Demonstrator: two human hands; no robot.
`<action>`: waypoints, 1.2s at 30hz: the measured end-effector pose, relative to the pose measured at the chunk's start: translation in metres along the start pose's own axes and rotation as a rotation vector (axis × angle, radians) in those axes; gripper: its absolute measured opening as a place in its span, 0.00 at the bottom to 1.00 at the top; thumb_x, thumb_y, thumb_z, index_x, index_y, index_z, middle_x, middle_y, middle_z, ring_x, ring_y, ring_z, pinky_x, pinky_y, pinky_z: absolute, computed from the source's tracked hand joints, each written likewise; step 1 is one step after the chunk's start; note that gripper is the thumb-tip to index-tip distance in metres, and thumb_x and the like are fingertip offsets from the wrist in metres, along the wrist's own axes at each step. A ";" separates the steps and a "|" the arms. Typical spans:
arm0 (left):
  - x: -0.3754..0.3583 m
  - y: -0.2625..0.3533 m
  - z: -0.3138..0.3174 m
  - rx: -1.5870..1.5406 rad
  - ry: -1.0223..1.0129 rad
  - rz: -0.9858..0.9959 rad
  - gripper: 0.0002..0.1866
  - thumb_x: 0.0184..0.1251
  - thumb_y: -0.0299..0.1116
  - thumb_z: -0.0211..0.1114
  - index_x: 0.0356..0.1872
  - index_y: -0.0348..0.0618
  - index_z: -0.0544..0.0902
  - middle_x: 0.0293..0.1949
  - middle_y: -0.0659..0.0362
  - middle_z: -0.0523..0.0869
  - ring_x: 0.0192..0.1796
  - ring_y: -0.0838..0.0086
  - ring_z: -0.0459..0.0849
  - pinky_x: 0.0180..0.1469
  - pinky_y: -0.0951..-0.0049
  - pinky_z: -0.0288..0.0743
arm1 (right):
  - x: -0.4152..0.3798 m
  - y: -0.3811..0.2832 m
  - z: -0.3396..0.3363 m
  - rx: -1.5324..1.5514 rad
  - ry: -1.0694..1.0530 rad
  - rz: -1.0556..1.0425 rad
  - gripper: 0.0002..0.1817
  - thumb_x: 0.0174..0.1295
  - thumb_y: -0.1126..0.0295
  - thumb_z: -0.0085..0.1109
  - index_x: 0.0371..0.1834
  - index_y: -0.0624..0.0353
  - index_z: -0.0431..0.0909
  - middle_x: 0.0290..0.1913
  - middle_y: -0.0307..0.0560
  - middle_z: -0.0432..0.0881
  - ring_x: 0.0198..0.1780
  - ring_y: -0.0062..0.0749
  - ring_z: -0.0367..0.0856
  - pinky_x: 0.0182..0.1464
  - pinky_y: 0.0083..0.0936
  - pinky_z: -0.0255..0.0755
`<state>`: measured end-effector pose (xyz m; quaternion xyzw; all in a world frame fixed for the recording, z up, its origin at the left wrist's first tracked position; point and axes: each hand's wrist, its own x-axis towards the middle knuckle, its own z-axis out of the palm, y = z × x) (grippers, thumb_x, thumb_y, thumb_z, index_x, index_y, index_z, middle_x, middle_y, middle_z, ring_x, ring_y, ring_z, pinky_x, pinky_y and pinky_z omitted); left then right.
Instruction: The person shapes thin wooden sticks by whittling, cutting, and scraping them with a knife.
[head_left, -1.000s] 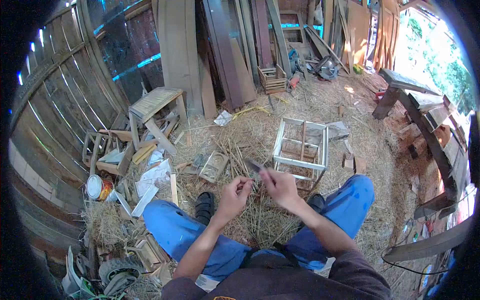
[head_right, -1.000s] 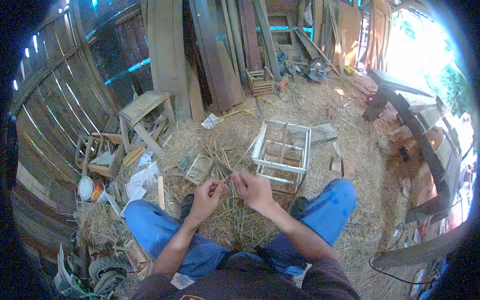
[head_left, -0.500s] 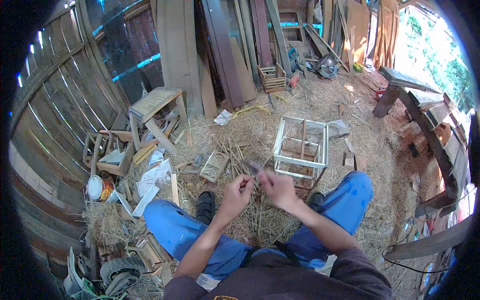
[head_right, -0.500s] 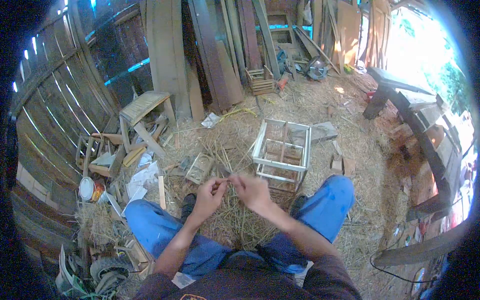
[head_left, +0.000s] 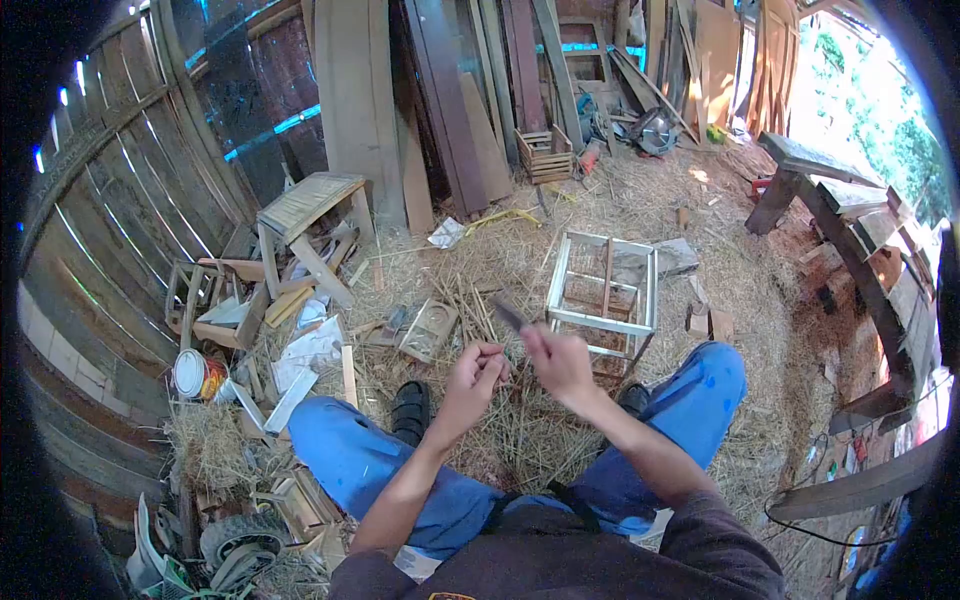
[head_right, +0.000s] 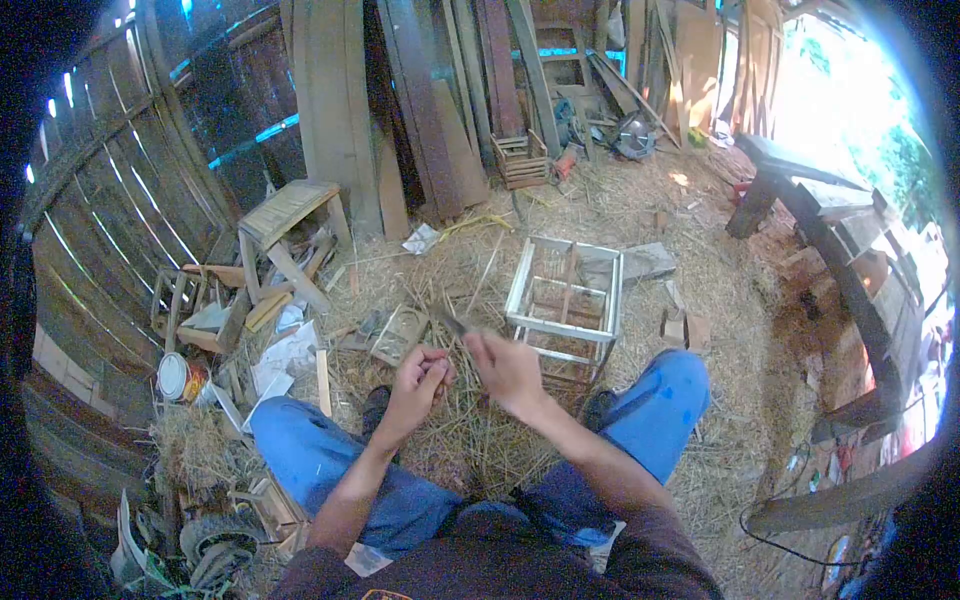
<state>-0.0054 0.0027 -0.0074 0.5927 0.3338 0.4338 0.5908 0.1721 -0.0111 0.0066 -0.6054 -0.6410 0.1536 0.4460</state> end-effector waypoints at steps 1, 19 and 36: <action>0.001 -0.003 -0.001 0.016 -0.009 0.011 0.08 0.79 0.32 0.55 0.51 0.41 0.74 0.33 0.64 0.80 0.29 0.87 0.71 0.28 0.84 0.64 | -0.005 0.001 0.000 -0.031 -0.009 -0.034 0.20 0.74 0.54 0.53 0.30 0.57 0.78 0.21 0.60 0.78 0.25 0.59 0.80 0.26 0.47 0.71; 0.006 -0.011 0.001 0.023 -0.034 0.039 0.10 0.79 0.31 0.56 0.52 0.38 0.77 0.34 0.64 0.83 0.29 0.88 0.73 0.30 0.83 0.66 | -0.003 -0.002 -0.005 -0.084 -0.070 -0.051 0.18 0.74 0.57 0.54 0.32 0.59 0.80 0.18 0.57 0.75 0.20 0.53 0.78 0.23 0.38 0.69; 0.000 0.006 0.000 -0.014 -0.146 -0.083 0.13 0.79 0.33 0.56 0.58 0.41 0.74 0.38 0.62 0.85 0.25 0.89 0.67 0.25 0.84 0.60 | 0.002 0.004 -0.009 0.351 -0.165 0.064 0.14 0.68 0.62 0.65 0.43 0.64 0.85 0.28 0.54 0.86 0.30 0.26 0.84 0.33 0.30 0.74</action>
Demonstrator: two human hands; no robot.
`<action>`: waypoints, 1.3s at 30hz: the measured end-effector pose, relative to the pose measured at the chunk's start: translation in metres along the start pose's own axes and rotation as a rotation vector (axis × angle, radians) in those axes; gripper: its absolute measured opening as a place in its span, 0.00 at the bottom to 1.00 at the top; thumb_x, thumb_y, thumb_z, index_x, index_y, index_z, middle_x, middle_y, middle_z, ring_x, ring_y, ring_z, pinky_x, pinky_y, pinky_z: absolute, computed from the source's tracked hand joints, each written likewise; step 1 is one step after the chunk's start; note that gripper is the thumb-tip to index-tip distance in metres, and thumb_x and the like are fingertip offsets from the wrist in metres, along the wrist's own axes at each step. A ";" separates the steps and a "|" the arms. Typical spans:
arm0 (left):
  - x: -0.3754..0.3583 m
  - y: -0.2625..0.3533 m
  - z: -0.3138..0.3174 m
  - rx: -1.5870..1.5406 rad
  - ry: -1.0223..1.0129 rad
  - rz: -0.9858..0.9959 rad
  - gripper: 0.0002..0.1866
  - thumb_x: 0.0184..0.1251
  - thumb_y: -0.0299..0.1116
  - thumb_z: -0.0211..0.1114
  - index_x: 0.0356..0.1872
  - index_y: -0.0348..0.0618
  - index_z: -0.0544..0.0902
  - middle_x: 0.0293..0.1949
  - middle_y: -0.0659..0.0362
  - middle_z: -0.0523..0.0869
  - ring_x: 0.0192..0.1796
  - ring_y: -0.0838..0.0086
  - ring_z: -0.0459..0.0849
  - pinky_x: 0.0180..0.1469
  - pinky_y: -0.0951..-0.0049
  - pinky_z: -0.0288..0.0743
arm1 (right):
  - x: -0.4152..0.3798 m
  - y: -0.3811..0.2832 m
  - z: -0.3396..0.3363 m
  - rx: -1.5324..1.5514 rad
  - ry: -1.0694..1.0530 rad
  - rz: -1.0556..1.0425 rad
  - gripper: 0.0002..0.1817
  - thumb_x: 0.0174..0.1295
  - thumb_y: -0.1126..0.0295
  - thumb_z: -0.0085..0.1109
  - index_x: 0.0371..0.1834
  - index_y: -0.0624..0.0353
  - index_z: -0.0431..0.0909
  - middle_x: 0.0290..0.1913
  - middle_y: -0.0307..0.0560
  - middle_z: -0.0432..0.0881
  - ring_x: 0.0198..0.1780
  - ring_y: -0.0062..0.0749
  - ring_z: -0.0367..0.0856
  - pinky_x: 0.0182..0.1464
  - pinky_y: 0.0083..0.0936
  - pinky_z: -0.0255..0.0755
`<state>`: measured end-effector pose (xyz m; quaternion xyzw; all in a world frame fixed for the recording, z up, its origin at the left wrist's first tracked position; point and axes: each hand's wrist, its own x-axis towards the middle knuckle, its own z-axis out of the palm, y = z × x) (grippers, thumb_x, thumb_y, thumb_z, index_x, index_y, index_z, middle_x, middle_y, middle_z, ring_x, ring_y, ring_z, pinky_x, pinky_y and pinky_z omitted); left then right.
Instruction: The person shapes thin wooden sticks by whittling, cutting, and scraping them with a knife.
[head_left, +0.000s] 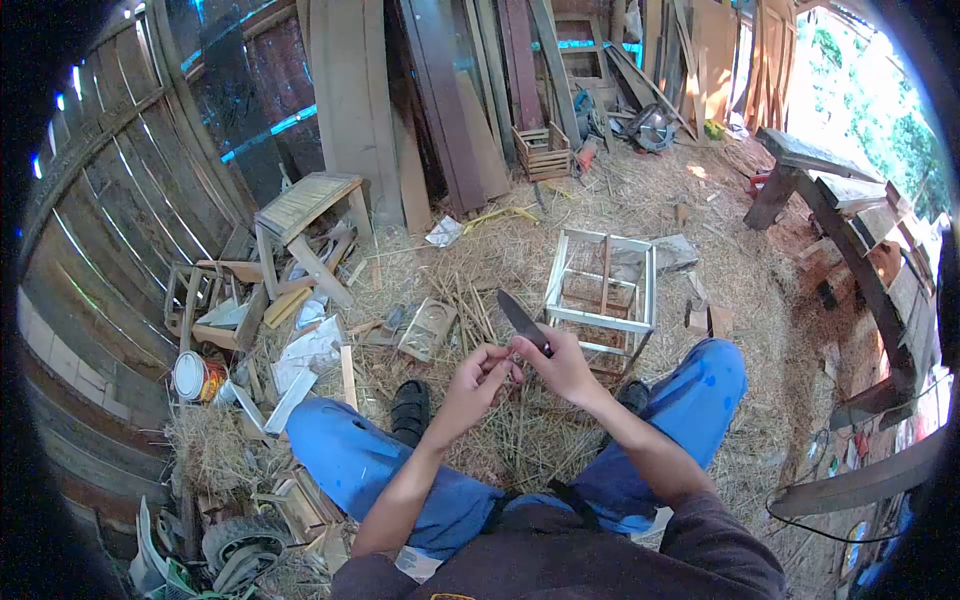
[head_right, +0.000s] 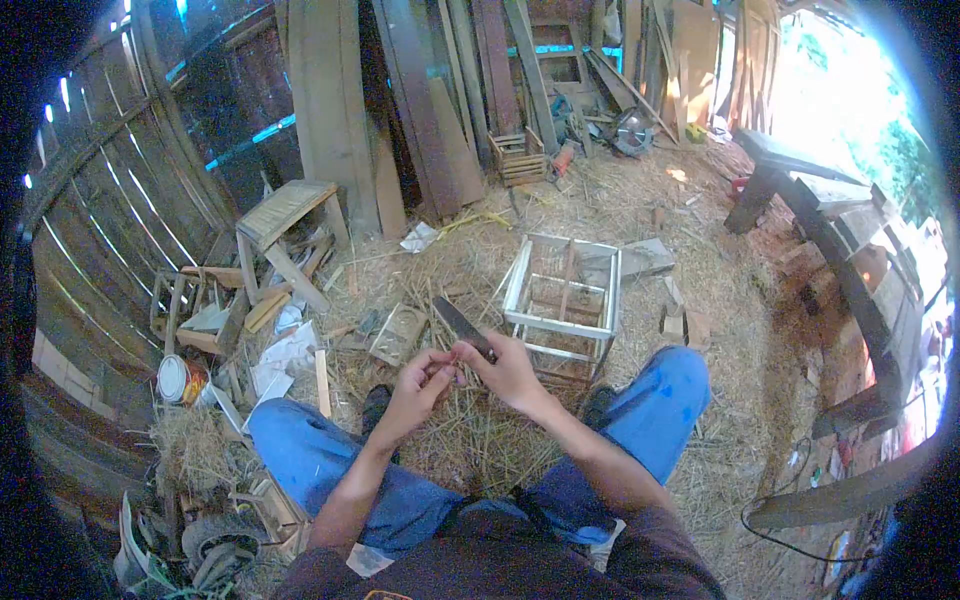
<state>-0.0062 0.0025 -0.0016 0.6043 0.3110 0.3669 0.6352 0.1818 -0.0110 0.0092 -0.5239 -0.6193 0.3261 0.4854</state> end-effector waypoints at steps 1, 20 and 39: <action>-0.001 0.001 0.001 0.002 0.001 -0.009 0.13 0.79 0.34 0.56 0.58 0.41 0.74 0.37 0.62 0.85 0.25 0.89 0.67 0.25 0.84 0.60 | 0.000 -0.001 0.000 0.032 -0.007 0.004 0.14 0.68 0.62 0.65 0.43 0.65 0.84 0.30 0.52 0.87 0.31 0.23 0.82 0.33 0.29 0.73; -0.009 0.012 0.002 0.303 0.193 0.078 0.13 0.75 0.32 0.64 0.53 0.35 0.83 0.40 0.61 0.88 0.39 0.83 0.81 0.43 0.80 0.75 | 0.013 0.009 -0.030 -0.343 0.285 -0.174 0.15 0.75 0.62 0.50 0.43 0.62 0.82 0.28 0.61 0.82 0.25 0.55 0.82 0.31 0.42 0.75; -0.001 -0.005 -0.001 0.286 0.205 0.116 0.11 0.76 0.35 0.62 0.48 0.36 0.82 0.31 0.67 0.81 0.33 0.85 0.76 0.36 0.80 0.71 | 0.004 0.007 0.000 -0.407 0.167 0.019 0.25 0.79 0.55 0.39 0.39 0.63 0.82 0.25 0.67 0.79 0.32 0.61 0.84 0.33 0.50 0.73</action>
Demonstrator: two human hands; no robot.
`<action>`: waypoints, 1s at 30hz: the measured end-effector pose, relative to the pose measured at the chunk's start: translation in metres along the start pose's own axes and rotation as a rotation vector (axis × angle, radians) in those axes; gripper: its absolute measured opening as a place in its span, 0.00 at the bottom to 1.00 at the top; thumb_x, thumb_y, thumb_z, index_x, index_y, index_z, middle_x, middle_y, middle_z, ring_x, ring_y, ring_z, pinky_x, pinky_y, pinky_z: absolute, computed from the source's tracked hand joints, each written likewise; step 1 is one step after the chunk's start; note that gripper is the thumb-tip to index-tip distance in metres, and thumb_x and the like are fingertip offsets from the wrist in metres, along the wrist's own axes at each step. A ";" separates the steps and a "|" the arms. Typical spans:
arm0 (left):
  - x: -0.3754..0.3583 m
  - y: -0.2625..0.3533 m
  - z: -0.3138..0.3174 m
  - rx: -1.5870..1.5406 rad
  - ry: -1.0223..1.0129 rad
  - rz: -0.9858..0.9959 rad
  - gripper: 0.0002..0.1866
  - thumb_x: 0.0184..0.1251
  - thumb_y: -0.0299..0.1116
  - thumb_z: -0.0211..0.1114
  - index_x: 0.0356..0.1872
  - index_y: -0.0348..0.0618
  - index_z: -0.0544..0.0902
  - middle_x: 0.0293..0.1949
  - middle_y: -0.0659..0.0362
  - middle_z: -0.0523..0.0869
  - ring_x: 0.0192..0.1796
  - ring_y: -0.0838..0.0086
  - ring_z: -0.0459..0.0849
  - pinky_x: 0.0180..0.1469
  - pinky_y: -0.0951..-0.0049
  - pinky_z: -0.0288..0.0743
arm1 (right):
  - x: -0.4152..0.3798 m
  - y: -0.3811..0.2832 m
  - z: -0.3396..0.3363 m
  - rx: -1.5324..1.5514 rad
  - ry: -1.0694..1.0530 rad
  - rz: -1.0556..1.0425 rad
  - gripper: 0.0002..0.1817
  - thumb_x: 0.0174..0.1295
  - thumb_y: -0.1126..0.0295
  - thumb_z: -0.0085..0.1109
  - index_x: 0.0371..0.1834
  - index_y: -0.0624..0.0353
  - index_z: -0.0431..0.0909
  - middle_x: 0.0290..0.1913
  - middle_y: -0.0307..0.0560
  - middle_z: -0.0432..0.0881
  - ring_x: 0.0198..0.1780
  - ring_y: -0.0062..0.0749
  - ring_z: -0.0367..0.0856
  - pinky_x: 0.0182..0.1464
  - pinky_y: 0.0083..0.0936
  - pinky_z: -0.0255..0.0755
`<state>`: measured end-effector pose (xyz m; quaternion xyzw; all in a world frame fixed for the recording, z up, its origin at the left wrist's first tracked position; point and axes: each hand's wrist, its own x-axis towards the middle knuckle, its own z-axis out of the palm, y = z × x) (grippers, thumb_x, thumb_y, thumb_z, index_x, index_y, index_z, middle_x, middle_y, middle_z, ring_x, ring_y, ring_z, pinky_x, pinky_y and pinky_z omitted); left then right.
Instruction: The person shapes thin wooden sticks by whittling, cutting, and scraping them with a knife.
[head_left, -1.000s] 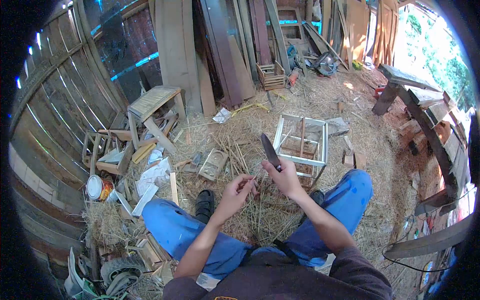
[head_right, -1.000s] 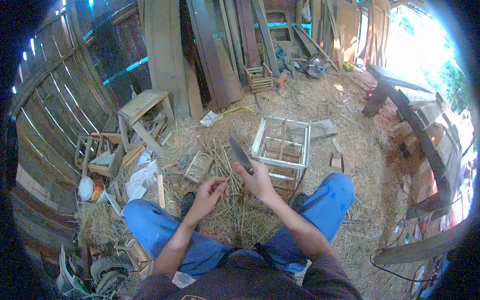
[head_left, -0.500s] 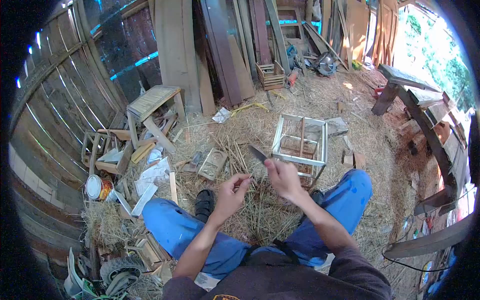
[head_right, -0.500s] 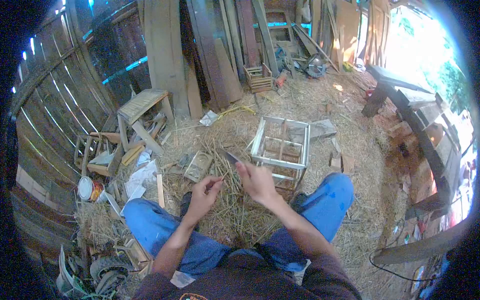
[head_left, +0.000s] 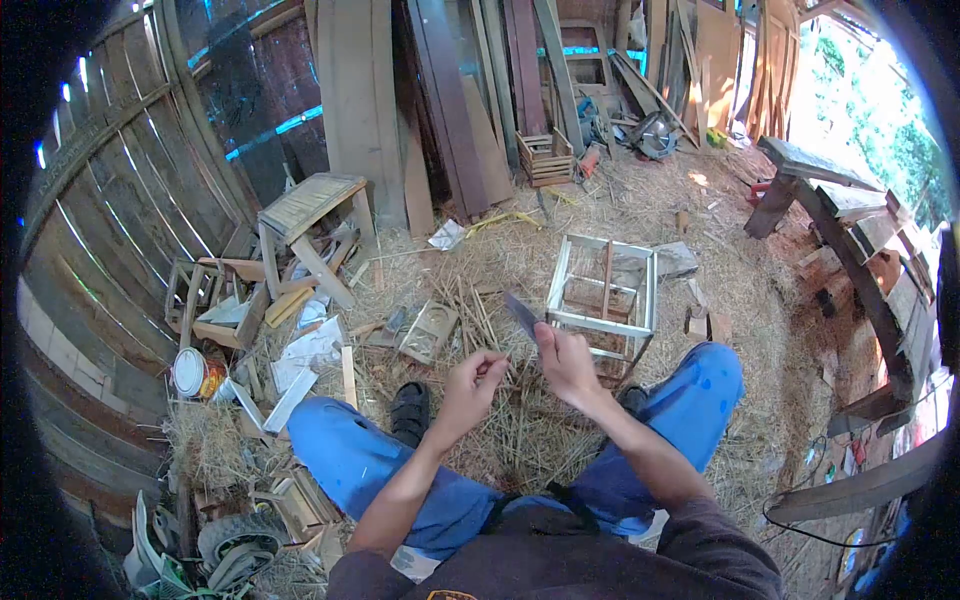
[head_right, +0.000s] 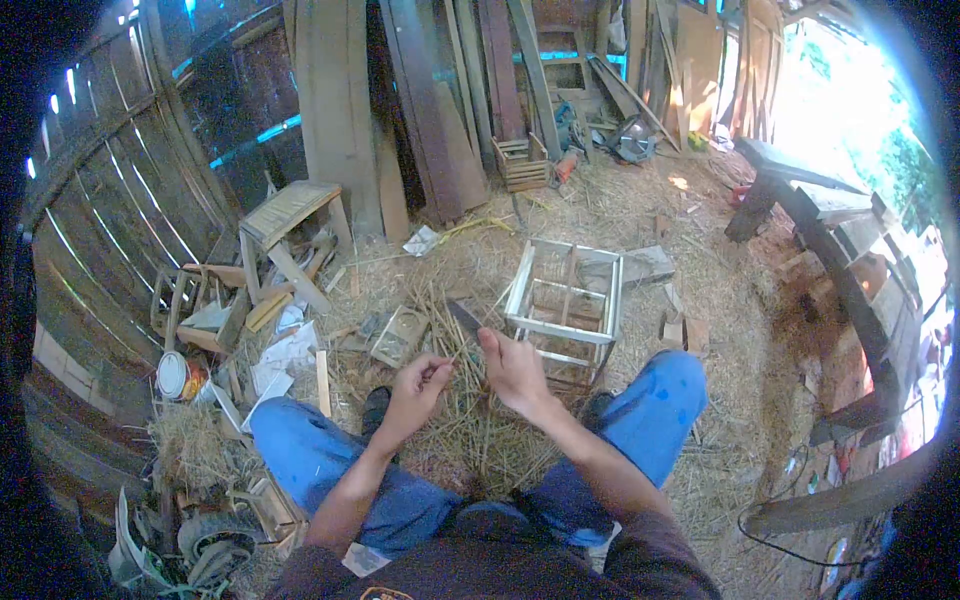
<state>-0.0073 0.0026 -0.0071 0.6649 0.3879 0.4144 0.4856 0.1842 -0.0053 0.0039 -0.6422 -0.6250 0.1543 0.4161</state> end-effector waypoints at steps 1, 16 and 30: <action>-0.002 -0.001 -0.002 0.003 0.001 0.006 0.11 0.76 0.35 0.62 0.48 0.36 0.82 0.31 0.67 0.81 0.33 0.85 0.76 0.35 0.80 0.71 | 0.010 0.001 -0.006 -0.023 0.025 -0.010 0.27 0.79 0.54 0.38 0.38 0.64 0.82 0.25 0.68 0.79 0.33 0.63 0.83 0.34 0.51 0.73; 0.000 0.003 0.001 -0.034 -0.033 -0.008 0.10 0.76 0.33 0.62 0.45 0.35 0.82 0.30 0.68 0.80 0.33 0.86 0.74 0.35 0.80 0.69 | 0.008 0.004 -0.010 0.049 0.002 -0.040 0.29 0.79 0.51 0.38 0.35 0.64 0.80 0.22 0.68 0.76 0.26 0.65 0.79 0.30 0.51 0.69; -0.004 -0.003 0.000 -0.080 -0.052 -0.068 0.10 0.78 0.34 0.60 0.44 0.36 0.81 0.29 0.68 0.79 0.32 0.86 0.74 0.36 0.80 0.69 | 0.001 -0.008 -0.005 0.012 -0.040 -0.017 0.30 0.78 0.48 0.42 0.34 0.65 0.82 0.22 0.68 0.77 0.30 0.67 0.80 0.31 0.50 0.72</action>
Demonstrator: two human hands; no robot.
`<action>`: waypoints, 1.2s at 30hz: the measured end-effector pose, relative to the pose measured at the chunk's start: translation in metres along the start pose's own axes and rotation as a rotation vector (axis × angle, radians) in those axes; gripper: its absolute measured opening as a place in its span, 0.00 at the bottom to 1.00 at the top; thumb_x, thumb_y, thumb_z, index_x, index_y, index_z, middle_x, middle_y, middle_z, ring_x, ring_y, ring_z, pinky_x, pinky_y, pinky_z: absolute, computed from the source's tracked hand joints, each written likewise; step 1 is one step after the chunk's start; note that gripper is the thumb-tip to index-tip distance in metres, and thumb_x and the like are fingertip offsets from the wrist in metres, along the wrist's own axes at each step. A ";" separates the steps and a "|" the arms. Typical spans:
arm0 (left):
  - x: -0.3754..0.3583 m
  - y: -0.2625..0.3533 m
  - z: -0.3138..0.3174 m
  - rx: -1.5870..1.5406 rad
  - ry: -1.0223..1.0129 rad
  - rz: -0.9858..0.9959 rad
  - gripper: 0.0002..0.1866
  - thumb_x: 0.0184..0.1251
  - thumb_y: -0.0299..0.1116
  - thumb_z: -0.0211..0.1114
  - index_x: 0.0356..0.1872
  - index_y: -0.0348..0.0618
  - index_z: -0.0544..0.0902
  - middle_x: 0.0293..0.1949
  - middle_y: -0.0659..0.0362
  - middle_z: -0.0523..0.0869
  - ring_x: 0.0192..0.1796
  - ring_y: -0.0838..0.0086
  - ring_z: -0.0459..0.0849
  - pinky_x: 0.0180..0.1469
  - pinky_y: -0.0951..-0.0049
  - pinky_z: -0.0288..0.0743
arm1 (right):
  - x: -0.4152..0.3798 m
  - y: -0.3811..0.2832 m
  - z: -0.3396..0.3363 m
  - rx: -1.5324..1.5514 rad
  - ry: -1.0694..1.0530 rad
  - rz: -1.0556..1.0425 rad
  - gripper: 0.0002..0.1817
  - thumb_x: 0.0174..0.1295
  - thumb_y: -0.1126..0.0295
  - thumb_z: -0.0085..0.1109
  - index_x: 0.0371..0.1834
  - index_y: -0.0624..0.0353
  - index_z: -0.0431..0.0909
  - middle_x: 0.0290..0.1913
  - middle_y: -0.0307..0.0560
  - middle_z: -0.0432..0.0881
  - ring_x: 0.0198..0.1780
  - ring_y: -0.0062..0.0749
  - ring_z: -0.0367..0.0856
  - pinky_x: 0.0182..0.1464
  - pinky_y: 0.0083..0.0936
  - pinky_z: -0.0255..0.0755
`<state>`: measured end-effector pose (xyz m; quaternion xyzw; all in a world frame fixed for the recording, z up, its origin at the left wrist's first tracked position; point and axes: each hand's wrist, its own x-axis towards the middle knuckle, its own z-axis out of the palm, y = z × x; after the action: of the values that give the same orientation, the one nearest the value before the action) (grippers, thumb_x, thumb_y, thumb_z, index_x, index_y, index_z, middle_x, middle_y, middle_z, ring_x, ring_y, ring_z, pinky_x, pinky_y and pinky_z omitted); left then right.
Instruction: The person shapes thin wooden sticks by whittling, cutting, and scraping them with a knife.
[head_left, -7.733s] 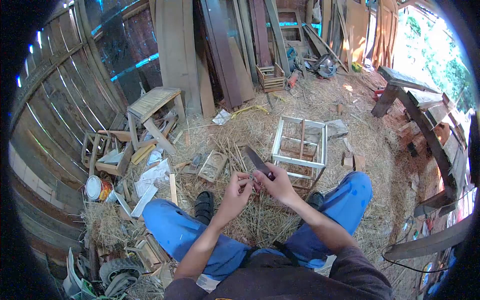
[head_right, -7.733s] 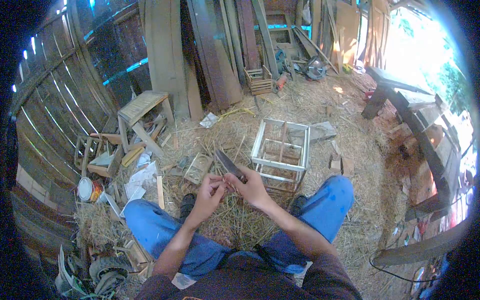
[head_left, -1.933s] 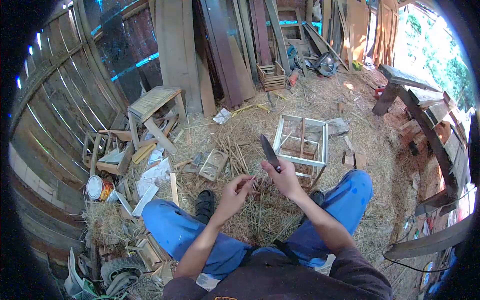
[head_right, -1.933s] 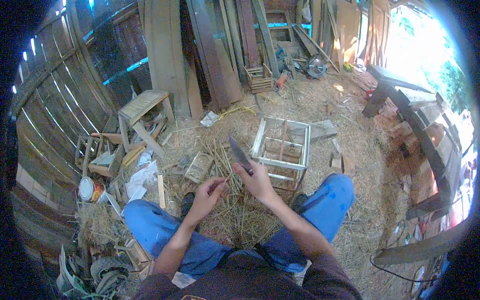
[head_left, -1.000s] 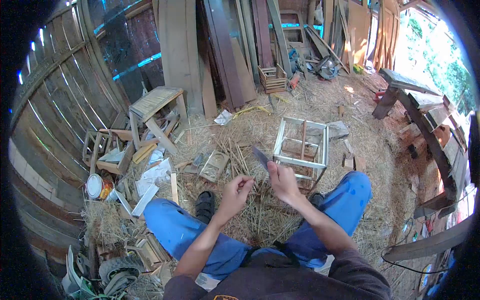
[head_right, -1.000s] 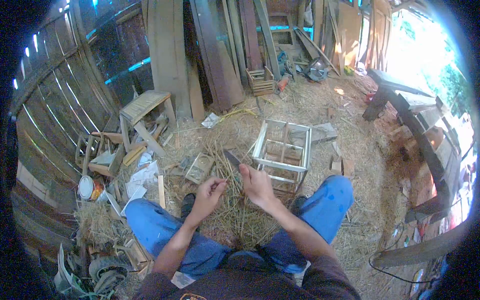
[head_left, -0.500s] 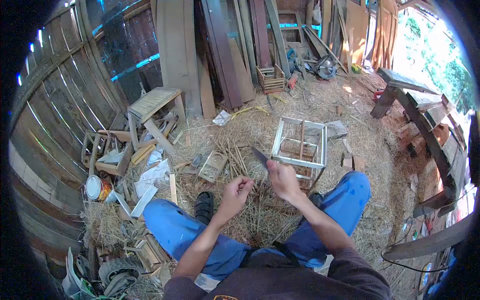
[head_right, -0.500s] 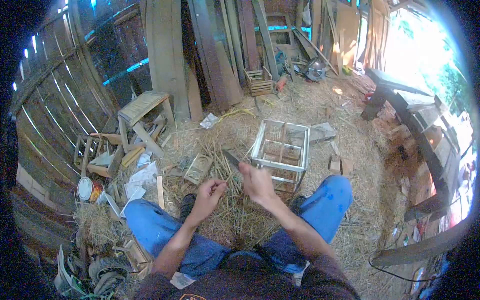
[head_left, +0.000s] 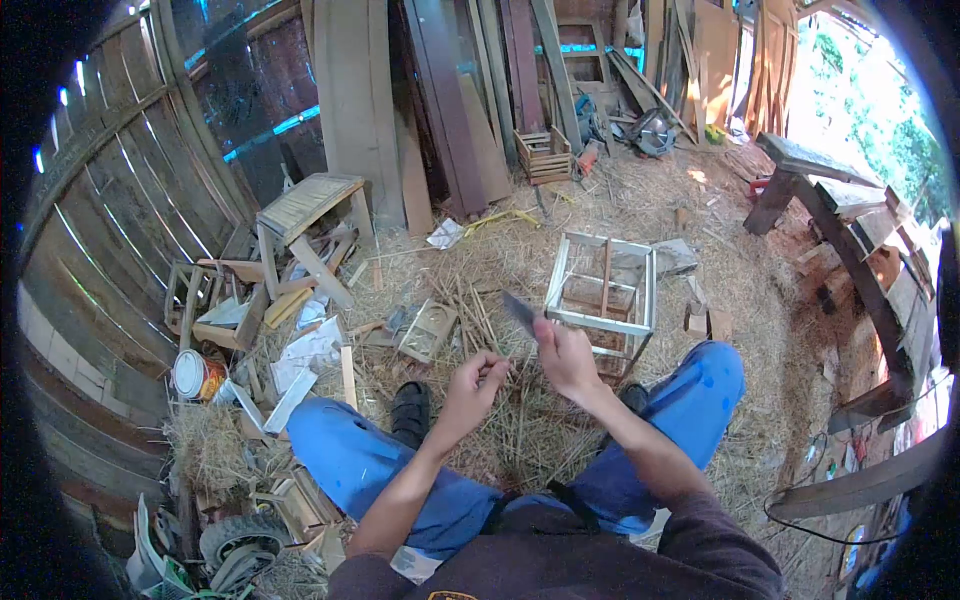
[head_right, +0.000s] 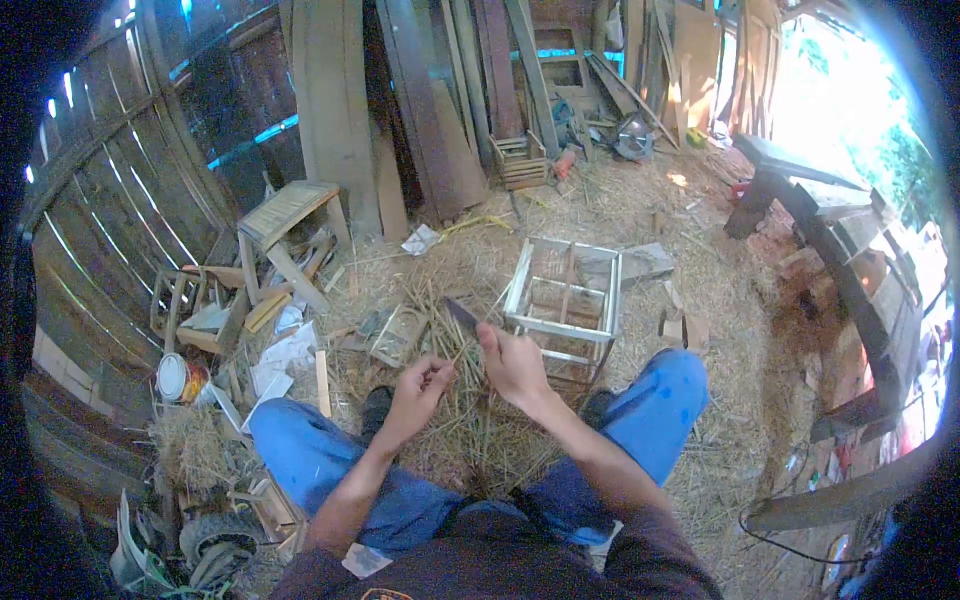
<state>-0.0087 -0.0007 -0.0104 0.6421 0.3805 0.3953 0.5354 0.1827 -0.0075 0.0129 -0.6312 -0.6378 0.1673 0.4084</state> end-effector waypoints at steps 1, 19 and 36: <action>-0.001 -0.002 -0.002 0.022 0.001 0.013 0.10 0.78 0.34 0.60 0.44 0.36 0.81 0.30 0.68 0.79 0.32 0.86 0.74 0.36 0.80 0.69 | 0.000 -0.007 -0.003 0.047 -0.010 0.025 0.28 0.77 0.49 0.44 0.35 0.64 0.83 0.23 0.68 0.77 0.29 0.66 0.80 0.31 0.49 0.72; 0.004 -0.001 0.002 0.030 -0.027 0.028 0.10 0.78 0.35 0.60 0.46 0.36 0.80 0.34 0.66 0.81 0.36 0.85 0.77 0.39 0.80 0.73 | -0.002 -0.002 -0.004 0.122 -0.039 0.003 0.26 0.70 0.50 0.63 0.30 0.68 0.82 0.12 0.45 0.67 0.18 0.22 0.63 0.22 0.31 0.62; 0.003 -0.001 -0.001 0.077 0.000 0.035 0.10 0.77 0.36 0.61 0.45 0.38 0.80 0.31 0.67 0.80 0.33 0.86 0.76 0.36 0.80 0.70 | 0.002 0.021 0.009 0.150 0.039 0.027 0.33 0.79 0.46 0.36 0.32 0.65 0.79 0.21 0.66 0.74 0.26 0.66 0.76 0.30 0.48 0.68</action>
<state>-0.0084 0.0028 -0.0108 0.6689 0.3842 0.3894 0.5033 0.1907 -0.0001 -0.0071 -0.6104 -0.6069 0.2076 0.4647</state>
